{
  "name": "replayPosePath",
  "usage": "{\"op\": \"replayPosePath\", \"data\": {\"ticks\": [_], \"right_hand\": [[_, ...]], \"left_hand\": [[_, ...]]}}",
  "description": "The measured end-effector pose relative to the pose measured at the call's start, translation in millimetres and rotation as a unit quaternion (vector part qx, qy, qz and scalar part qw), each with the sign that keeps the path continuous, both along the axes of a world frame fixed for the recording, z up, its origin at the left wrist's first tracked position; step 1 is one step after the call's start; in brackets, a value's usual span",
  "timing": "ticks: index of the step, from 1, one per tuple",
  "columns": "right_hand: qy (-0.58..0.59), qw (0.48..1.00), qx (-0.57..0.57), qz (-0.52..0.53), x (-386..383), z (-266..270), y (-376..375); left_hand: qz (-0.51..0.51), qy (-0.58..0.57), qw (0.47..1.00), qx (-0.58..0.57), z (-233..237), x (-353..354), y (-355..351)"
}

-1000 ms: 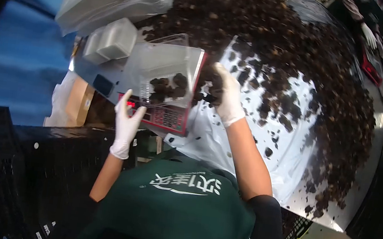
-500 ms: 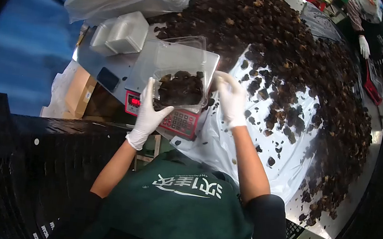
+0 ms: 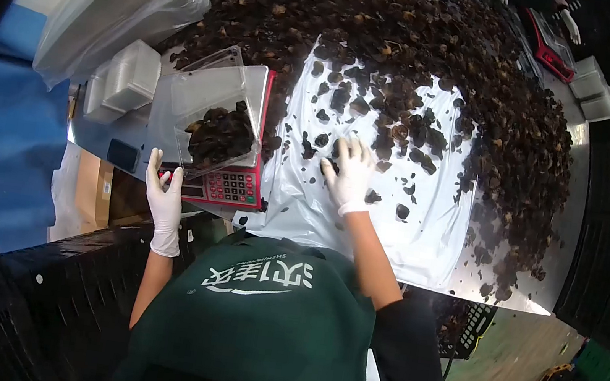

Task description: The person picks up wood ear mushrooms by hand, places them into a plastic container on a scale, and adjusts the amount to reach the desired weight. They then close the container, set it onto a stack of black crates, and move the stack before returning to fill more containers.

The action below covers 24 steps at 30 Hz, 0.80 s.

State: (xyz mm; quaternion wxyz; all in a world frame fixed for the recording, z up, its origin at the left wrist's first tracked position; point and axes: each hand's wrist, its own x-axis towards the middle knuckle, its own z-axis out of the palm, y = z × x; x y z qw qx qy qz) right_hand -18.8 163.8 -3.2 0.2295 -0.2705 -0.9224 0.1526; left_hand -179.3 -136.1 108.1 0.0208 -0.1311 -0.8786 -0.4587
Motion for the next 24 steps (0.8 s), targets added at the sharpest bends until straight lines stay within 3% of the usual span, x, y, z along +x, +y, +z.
{"op": "replayPosePath", "data": {"ticks": [3,6,9,11,14,16,18,20,22,23,24], "right_hand": [[-0.036,0.998,0.008,0.05,-8,-1,-2],[-0.086,0.989,-0.077,0.088,-12,-9,-2],[-0.032,0.995,-0.045,0.08,-24,-9,-4],[-0.045,0.995,0.042,0.082,-37,3,-10],[-0.069,0.986,-0.029,0.147,-48,-18,-11],[-0.039,0.986,-0.005,0.161,-48,-27,-6],[-0.032,0.979,-0.139,0.143,-43,-32,-2],[0.094,0.965,-0.246,0.014,-31,1,-1],[0.199,0.924,-0.312,-0.093,-4,8,21],[0.178,0.867,-0.439,-0.156,17,26,30],[0.203,0.849,-0.458,-0.165,38,30,39]], "left_hand": [[0.001,0.013,1.0,0.001,6,0,4],[0.014,0.014,1.0,-0.006,4,-1,3],[0.025,0.015,0.999,-0.024,0,0,1],[0.022,0.029,0.999,-0.036,-1,1,0],[0.018,0.048,0.998,-0.04,1,-2,-1],[0.024,0.062,0.997,-0.024,-1,-5,-5],[0.026,0.068,0.997,-0.02,-1,-6,-7],[0.027,0.058,0.998,-0.013,-4,-9,-11],[0.041,0.058,0.997,0.005,-6,-9,-14],[0.046,0.04,0.998,0.023,-6,-8,-15],[0.044,0.036,0.998,0.021,-8,-7,-16]]}}
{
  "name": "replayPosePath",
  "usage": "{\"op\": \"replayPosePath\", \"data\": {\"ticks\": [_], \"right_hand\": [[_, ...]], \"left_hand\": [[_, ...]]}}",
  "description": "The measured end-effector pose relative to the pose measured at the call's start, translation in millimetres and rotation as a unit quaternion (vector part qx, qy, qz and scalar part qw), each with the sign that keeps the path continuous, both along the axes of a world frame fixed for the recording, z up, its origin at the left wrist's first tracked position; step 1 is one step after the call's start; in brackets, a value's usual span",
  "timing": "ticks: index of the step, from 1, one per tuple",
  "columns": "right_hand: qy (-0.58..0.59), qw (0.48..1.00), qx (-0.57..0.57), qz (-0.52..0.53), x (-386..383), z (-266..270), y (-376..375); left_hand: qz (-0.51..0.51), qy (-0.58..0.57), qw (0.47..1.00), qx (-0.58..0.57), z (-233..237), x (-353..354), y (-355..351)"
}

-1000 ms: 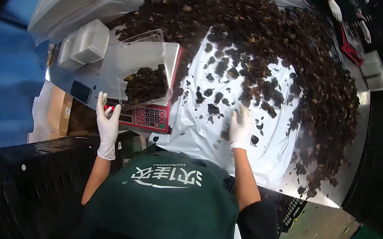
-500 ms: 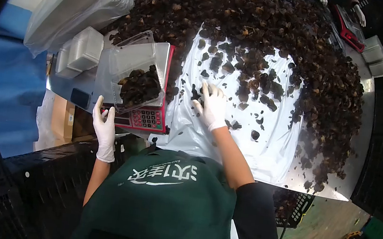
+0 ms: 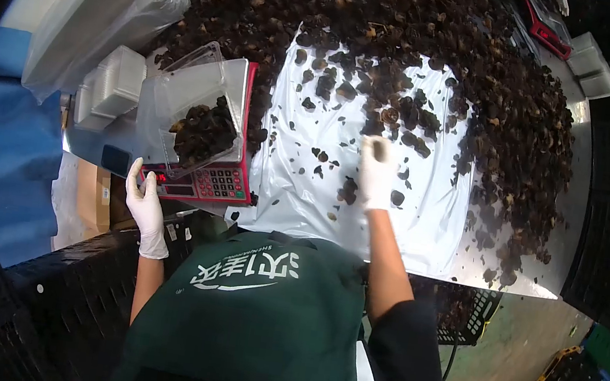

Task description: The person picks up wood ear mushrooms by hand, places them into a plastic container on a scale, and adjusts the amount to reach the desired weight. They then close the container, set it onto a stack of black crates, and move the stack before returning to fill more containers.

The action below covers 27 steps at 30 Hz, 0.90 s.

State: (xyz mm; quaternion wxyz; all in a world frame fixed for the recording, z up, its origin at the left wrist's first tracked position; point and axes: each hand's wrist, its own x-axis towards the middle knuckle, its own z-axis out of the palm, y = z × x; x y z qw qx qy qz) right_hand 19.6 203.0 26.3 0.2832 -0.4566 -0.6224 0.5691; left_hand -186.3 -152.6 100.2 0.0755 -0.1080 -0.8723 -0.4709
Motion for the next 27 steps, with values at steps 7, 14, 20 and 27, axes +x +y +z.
{"op": "replayPosePath", "data": {"ticks": [7,14,20,27], "right_hand": [[-0.236,0.942,0.223,0.082,81,-23,-27],[-0.243,0.892,0.318,0.208,57,-27,-67],[-0.299,0.823,0.358,0.325,47,-27,-75],[-0.094,0.974,0.202,0.028,86,-23,-53]], "left_hand": [[-0.017,-0.023,0.999,0.031,-11,-1,9],[-0.046,-0.021,0.998,0.023,-2,2,23],[-0.059,-0.019,0.998,0.031,-5,1,31],[-0.039,0.007,0.999,0.035,-8,-6,21]]}}
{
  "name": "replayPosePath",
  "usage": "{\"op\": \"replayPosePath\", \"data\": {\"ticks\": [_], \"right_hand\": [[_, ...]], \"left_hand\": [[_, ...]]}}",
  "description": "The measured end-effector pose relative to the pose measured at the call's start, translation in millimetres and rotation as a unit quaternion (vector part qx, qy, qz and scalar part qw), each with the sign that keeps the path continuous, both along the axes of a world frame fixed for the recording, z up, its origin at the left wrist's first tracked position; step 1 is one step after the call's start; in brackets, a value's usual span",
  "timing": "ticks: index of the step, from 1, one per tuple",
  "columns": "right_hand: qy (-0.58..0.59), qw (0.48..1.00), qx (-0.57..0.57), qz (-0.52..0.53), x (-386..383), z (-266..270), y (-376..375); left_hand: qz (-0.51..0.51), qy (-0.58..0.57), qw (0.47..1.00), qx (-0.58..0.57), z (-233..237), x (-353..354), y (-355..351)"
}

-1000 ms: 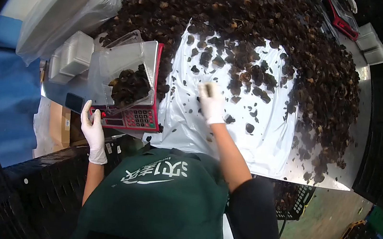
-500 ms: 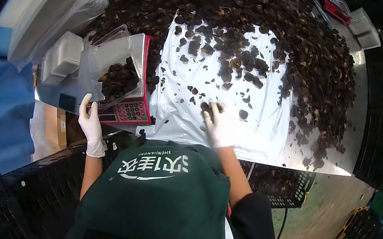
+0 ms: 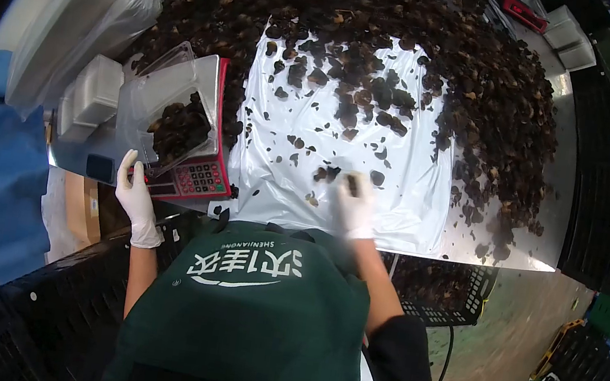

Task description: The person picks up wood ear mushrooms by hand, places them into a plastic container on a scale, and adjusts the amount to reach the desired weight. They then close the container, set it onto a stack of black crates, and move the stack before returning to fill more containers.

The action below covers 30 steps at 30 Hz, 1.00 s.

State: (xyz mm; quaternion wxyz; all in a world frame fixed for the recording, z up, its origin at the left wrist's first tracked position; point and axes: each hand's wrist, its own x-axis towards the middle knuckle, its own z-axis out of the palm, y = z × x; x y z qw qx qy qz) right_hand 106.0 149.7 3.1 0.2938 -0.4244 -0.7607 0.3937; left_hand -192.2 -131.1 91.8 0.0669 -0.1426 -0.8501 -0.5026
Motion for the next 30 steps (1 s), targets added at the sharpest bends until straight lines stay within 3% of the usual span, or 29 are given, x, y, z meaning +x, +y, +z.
{"op": "replayPosePath", "data": {"ticks": [2,5,7,8,13,17,19,25,30], "right_hand": [[-0.045,0.995,0.021,-0.09,27,-3,24],[-0.196,0.975,0.079,-0.064,48,-8,50],[-0.158,0.979,0.129,-0.013,40,-11,51],[-0.15,0.985,0.083,-0.004,33,-14,46],[-0.214,0.968,0.114,0.068,22,-26,39],[-0.097,0.987,0.029,0.124,5,-7,27],[-0.113,0.983,0.072,0.126,-5,-7,16],[-0.123,0.988,0.052,0.079,-24,-4,-4],[-0.166,0.975,0.148,0.023,-26,-5,-3]], "left_hand": [[0.022,-0.007,1.0,0.007,-3,-2,-5],[0.031,-0.045,0.998,0.042,-14,-5,-9],[0.03,-0.055,0.997,0.04,-14,-3,-6],[0.029,-0.062,0.997,0.039,-14,-3,-4],[0.035,-0.064,0.996,0.052,-9,-2,1],[0.048,-0.061,0.995,0.06,-10,-2,-8],[0.06,-0.075,0.993,0.066,-18,-5,-15],[0.071,-0.057,0.994,0.059,-20,-4,-23],[0.082,-0.047,0.994,0.05,-18,-5,-30]]}}
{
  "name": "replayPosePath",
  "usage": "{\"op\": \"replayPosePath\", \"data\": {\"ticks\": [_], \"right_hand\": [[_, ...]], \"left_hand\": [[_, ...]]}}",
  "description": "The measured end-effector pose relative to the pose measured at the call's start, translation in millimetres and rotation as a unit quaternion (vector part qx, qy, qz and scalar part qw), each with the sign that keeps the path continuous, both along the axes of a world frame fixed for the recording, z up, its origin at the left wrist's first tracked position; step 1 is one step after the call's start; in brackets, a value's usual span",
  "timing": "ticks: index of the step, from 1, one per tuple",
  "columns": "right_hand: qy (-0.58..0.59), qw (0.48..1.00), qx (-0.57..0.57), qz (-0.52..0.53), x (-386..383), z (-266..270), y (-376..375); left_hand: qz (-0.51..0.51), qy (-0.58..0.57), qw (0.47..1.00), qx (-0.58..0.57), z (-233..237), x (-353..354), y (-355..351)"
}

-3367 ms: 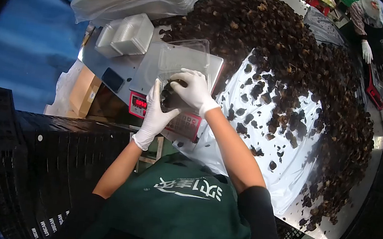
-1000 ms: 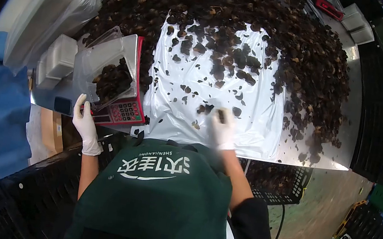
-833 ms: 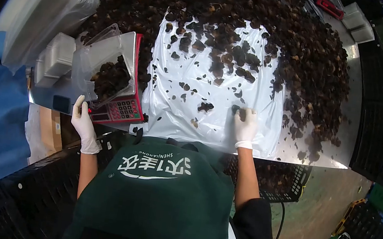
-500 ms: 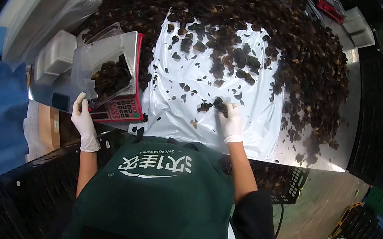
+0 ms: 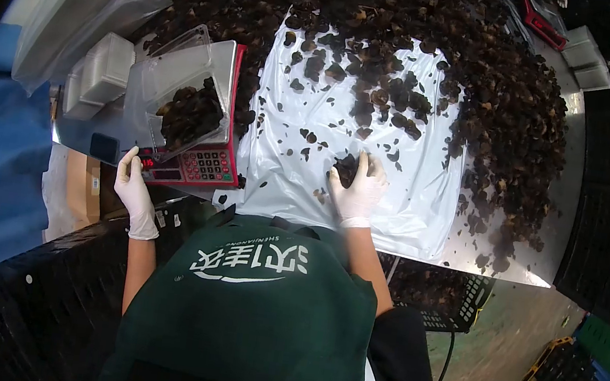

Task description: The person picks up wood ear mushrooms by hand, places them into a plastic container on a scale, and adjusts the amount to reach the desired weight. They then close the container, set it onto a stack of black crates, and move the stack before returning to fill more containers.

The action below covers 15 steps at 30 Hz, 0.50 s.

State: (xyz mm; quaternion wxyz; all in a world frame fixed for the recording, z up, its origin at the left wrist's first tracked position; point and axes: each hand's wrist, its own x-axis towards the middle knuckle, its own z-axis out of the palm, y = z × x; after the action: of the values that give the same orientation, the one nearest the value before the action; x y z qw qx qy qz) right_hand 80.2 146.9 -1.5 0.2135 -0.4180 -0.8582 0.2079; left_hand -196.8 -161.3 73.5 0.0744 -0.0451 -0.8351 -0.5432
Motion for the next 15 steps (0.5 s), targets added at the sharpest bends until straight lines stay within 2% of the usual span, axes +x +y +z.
{"op": "replayPosePath", "data": {"ticks": [1,3,6,8,11,13,14,15], "right_hand": [[-0.031,0.998,0.054,-0.004,-2,3,0],[-0.021,0.998,0.05,0.004,-7,2,1],[-0.062,0.991,0.102,0.064,-12,3,-3],[-0.044,0.991,0.09,0.089,-5,-23,-7],[0.003,0.988,0.103,0.111,0,-23,-6],[-0.002,0.993,0.051,0.107,3,-24,-2],[0.023,0.991,0.078,0.11,3,-23,4],[0.017,0.991,0.051,0.123,5,-29,11]], "left_hand": [[0.0,-0.006,1.0,0.007,0,0,0],[-0.001,-0.013,1.0,0.012,1,0,-1],[-0.002,-0.014,1.0,0.009,3,-1,2],[-0.009,-0.003,1.0,0.0,7,0,6],[-0.009,-0.002,1.0,-0.001,5,-4,5],[-0.005,-0.001,1.0,-0.002,5,-3,6],[0.001,0.002,1.0,-0.004,7,-4,7],[0.009,-0.02,1.0,0.005,13,-2,9]]}}
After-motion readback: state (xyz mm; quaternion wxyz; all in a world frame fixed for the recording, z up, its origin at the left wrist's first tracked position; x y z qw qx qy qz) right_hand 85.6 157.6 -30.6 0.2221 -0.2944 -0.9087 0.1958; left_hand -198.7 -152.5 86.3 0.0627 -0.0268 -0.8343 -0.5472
